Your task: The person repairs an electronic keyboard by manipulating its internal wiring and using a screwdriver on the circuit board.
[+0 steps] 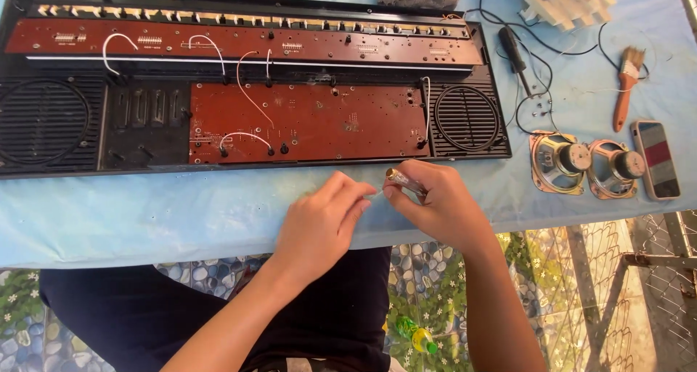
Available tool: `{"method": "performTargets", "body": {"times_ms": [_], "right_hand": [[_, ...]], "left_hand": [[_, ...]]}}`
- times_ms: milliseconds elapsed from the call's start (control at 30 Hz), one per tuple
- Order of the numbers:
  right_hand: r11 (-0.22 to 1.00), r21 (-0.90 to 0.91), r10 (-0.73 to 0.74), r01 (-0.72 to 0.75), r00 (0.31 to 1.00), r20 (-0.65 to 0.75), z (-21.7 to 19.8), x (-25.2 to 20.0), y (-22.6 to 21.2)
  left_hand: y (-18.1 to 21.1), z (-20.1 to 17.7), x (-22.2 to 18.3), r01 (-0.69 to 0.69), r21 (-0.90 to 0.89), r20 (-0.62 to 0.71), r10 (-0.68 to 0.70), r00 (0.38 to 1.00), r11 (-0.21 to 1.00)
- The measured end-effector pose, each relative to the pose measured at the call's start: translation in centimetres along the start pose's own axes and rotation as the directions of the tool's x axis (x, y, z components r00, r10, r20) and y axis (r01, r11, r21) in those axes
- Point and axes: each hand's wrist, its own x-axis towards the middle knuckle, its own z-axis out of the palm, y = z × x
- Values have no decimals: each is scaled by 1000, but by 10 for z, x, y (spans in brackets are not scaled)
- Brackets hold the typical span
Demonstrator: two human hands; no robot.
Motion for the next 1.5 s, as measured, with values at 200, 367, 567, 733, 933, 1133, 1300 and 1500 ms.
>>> {"method": "performTargets", "body": {"times_ms": [200, 367, 567, 733, 933, 1133, 1300, 1500], "right_hand": [[992, -7, 124, -124, 987, 98, -3, 10, 6], [981, -56, 192, -186, 970, 147, -10, 13, -1], [987, 42, 161, -157, 983, -91, -11, 12, -15], [808, 585, 74, 64, 975, -209, 11, 17, 7], [207, 950, 45, 236, 967, -250, 38, 27, 8], [135, 936, -34, 325, 946, -323, 43, 27, 10], [166, 932, -41, 323, 946, -320, 45, 25, 12], [187, 928, -12, 322, 945, -326, 47, 24, 11]], "left_hand": [[-8, 18, -2, -246, 427, -91, 312, 946, 870], [-6, 17, 3, -246, 432, -84, 311, 947, 867], [1, 12, 3, -138, 264, 2, 143, 990, 954], [2, 10, 6, -114, 220, 80, 99, 992, 969], [2, 6, 8, -88, 172, 68, 77, 995, 981], [3, 5, 9, -76, 145, 58, 69, 996, 986], [4, 6, 9, -71, 170, 72, 60, 996, 983], [3, 6, 9, -65, 155, 70, 55, 996, 986]]}}
